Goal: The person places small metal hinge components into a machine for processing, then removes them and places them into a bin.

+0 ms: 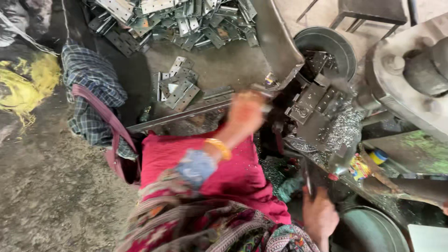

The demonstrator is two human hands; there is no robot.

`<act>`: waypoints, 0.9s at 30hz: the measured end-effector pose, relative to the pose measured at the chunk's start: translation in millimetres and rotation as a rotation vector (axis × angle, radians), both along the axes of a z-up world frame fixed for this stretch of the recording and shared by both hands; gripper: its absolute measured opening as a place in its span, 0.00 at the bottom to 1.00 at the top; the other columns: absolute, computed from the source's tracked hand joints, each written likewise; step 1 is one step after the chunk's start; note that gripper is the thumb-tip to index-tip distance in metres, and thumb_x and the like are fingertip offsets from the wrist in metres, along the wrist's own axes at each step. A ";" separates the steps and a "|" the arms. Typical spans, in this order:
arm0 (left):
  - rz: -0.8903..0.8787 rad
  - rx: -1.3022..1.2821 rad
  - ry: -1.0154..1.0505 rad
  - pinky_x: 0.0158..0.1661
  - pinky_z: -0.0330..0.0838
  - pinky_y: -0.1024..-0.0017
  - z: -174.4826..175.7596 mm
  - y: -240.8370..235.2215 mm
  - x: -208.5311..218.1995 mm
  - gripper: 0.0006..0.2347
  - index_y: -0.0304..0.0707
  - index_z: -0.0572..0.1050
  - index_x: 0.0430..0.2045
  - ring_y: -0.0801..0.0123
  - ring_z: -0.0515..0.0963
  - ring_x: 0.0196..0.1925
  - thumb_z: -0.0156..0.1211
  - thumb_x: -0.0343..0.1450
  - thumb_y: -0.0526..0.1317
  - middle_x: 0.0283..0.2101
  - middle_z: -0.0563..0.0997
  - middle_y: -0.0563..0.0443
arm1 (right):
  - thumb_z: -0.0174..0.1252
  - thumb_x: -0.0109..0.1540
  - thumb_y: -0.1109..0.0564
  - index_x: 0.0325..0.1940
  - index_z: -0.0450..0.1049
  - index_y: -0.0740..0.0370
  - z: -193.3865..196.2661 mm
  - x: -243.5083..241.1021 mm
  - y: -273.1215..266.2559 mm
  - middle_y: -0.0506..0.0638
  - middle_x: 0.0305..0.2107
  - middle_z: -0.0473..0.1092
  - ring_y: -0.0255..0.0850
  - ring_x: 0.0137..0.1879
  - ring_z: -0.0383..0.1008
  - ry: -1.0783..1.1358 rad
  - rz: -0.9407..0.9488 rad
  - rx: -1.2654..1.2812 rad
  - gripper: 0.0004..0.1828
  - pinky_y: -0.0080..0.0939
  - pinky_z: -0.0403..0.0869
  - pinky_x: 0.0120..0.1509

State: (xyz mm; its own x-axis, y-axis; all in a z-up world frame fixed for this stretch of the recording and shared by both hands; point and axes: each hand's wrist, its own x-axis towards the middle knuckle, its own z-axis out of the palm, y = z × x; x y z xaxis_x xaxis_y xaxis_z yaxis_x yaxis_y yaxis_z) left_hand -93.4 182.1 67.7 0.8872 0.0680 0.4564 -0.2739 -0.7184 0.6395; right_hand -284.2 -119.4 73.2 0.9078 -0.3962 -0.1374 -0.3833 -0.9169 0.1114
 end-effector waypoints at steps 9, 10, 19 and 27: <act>0.731 0.754 0.251 0.47 0.77 0.56 -25.4 174.6 -30.4 0.12 0.34 0.76 0.48 0.53 0.80 0.51 0.54 0.71 0.36 0.50 0.81 0.42 | 0.52 0.67 0.32 0.68 0.72 0.54 26.1 21.6 -6.5 0.68 0.42 0.77 0.66 0.49 0.78 -0.120 0.093 0.187 0.34 0.63 0.75 0.53; 0.687 0.847 0.258 0.45 0.77 0.59 -38.5 178.0 -24.2 0.14 0.34 0.77 0.44 0.49 0.80 0.51 0.53 0.67 0.37 0.49 0.81 0.38 | 0.52 0.67 0.32 0.68 0.72 0.54 24.0 19.3 -8.4 0.67 0.42 0.78 0.66 0.50 0.78 -0.133 0.106 0.212 0.34 0.63 0.75 0.53; 0.538 0.818 0.209 0.39 0.79 0.61 -56.2 205.6 1.9 0.07 0.38 0.77 0.37 0.54 0.82 0.42 0.50 0.73 0.33 0.41 0.82 0.42 | 0.53 0.65 0.35 0.64 0.71 0.52 31.3 10.6 -6.8 0.65 0.40 0.78 0.65 0.47 0.78 -0.200 0.157 0.320 0.29 0.64 0.74 0.49; 0.088 0.479 0.260 0.44 0.77 0.51 48.2 23.0 27.4 0.07 0.39 0.77 0.39 0.44 0.83 0.44 0.51 0.74 0.37 0.39 0.82 0.37 | 0.54 0.64 0.34 0.61 0.71 0.51 42.0 17.2 1.1 0.64 0.38 0.78 0.64 0.45 0.79 -0.155 0.070 0.373 0.28 0.63 0.75 0.47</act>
State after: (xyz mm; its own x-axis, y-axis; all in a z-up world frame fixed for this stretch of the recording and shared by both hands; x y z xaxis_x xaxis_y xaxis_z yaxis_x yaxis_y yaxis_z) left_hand -66.0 205.2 115.8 0.9751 -0.0143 0.2214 -0.0762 -0.9587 0.2741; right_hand -267.0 -118.3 115.2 0.9521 -0.2816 -0.1194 -0.3046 -0.9079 -0.2879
